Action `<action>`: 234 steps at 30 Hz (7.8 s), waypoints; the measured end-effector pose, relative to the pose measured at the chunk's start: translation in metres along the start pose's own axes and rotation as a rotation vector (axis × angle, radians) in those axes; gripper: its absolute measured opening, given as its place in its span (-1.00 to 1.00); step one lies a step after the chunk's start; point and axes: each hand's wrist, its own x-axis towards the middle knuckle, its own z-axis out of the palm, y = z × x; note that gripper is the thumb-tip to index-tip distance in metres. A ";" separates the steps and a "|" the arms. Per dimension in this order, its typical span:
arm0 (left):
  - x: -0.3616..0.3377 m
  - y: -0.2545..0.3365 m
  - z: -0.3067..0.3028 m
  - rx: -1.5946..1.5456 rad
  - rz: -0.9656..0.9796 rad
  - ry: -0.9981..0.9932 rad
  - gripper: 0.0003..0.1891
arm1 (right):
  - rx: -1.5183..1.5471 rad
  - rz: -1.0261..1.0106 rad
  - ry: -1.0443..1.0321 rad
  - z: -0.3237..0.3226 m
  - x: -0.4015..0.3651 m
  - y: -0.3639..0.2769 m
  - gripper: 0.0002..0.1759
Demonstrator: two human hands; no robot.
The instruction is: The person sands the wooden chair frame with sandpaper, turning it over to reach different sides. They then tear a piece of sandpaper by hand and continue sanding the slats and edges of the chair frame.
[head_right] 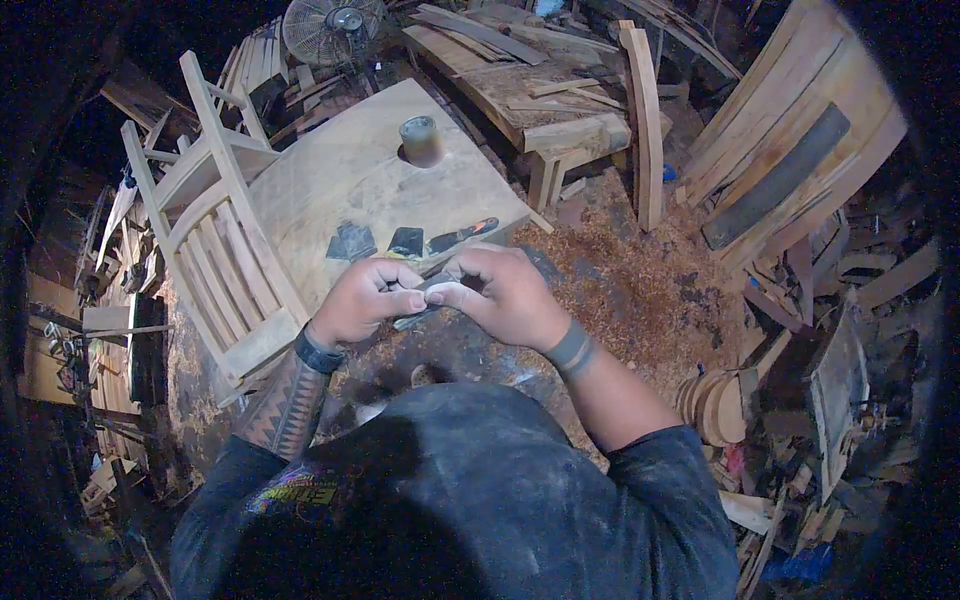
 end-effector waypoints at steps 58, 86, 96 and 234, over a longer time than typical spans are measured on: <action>-0.010 -0.021 0.015 0.383 0.314 -0.013 -0.79 | -0.045 -0.147 -0.141 -0.005 -0.007 0.003 -0.76; -0.013 0.002 0.014 0.438 0.304 0.021 -0.71 | -0.021 -0.230 -0.096 -0.028 0.015 0.008 -0.62; -0.023 -0.006 0.020 0.403 0.377 0.088 -0.69 | -0.038 -0.316 -0.104 -0.024 0.016 -0.003 -0.54; -0.221 -0.371 -0.580 1.201 0.181 0.912 -0.43 | -0.444 0.494 -0.924 0.602 0.239 0.090 -0.39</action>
